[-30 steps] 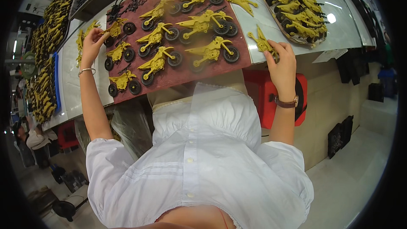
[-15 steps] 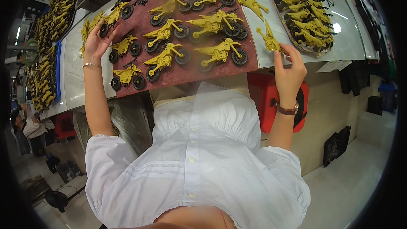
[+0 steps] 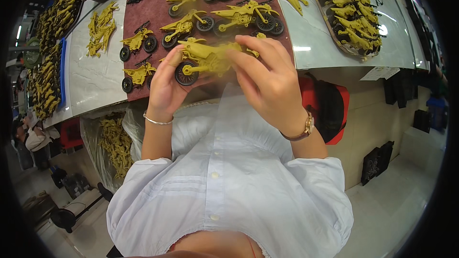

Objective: The person assembles small plastic toy motorcycles by hand from motorcycle parts on a workbench.

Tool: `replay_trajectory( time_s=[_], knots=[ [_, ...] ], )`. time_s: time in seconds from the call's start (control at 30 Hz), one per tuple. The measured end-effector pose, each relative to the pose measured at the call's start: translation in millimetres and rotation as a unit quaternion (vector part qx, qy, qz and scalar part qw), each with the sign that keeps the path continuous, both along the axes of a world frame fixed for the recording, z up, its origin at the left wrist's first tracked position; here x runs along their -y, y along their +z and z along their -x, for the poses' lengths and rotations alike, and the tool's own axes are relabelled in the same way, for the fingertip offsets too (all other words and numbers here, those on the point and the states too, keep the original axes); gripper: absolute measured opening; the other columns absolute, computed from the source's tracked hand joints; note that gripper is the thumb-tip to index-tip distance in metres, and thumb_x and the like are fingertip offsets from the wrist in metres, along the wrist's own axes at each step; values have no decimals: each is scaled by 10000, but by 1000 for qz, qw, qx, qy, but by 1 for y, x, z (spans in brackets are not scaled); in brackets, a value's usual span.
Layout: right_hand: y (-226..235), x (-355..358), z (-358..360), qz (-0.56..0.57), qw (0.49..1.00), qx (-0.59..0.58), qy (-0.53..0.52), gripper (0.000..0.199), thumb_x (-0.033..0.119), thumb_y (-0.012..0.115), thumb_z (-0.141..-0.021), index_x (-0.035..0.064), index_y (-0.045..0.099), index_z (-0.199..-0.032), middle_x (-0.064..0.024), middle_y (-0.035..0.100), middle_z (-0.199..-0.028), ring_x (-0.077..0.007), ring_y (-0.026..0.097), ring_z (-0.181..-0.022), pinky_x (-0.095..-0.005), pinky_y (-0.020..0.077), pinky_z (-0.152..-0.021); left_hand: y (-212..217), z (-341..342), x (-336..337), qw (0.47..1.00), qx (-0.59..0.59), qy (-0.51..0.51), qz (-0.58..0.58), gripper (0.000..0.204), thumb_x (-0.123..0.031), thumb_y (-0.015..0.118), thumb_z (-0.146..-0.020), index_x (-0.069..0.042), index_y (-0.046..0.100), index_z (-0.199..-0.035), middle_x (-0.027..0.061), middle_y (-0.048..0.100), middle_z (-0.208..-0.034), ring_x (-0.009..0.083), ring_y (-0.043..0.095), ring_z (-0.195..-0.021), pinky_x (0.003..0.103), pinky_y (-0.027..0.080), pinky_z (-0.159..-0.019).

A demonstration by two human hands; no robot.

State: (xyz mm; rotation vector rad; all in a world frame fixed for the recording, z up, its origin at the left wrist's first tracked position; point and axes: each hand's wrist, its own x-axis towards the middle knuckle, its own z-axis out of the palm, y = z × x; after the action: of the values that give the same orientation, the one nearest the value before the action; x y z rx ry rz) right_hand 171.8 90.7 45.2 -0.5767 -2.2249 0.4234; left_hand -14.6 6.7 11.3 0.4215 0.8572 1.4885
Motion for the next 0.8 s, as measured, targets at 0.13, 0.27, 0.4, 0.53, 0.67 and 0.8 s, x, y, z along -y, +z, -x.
replay_trajectory(
  time_s=[0.13, 0.27, 0.4, 0.53, 0.67, 0.8],
  knots=[
    [-6, 5, -3, 12, 1000, 17, 12, 274, -38, 652, -662, 32, 636, -926, -125, 582, -1029, -306, 559, -897, -366, 466, -766, 0, -11, 4, 999, 26, -32, -18, 364, -273, 343, -967, -1, 445, -1187, 116, 540, -1121, 229, 567, -1004, 405, 498, -830],
    [-7, 10, -9, 15, 999, 20, 23, 306, -52, 646, -630, 33, 636, -924, -125, 581, -1029, -309, 553, -916, -365, 467, -768, 1, -17, 9, 998, 47, -29, -28, 370, -269, 326, -968, 8, 450, -1180, 108, 542, -1108, 211, 562, -1010, 383, 492, -828],
    [-2, 16, -16, 32, 999, 30, 24, 332, -65, 631, -606, 35, 637, -923, -124, 579, -1044, -310, 547, -928, -362, 465, -776, -1, -20, 14, 998, -4, -44, -33, 389, -219, 262, -965, 33, 399, -1228, 145, 494, -1182, 252, 540, -1063, 446, 493, -859],
    [-1, 21, -20, 29, 999, 29, 28, 326, -68, 626, -613, 36, 638, -922, -124, 578, -1048, -309, 547, -924, -365, 462, -782, -1, -23, 18, 999, -6, -41, -31, 383, -211, 262, -965, 35, 410, -1218, 142, 495, -1179, 234, 536, -1065, 435, 493, -861],
    [-1, 25, -25, 24, 999, 24, 22, 331, -67, 625, -610, 40, 639, -923, -123, 578, -1046, -307, 547, -922, -370, 461, -786, 1, -28, 23, 998, 12, -49, -44, 387, -215, 258, -965, 36, 412, -1216, 141, 498, -1178, 229, 538, -1064, 432, 493, -861],
    [-3, 27, -26, 19, 999, 24, 23, 329, -67, 626, -611, 39, 638, -922, -123, 578, -1041, -307, 548, -920, -372, 461, -790, -2, -31, 26, 998, 16, -43, -47, 405, -241, 260, -965, 36, 417, -1215, 142, 499, -1185, 229, 542, -1058, 411, 492, -862]
  ],
)
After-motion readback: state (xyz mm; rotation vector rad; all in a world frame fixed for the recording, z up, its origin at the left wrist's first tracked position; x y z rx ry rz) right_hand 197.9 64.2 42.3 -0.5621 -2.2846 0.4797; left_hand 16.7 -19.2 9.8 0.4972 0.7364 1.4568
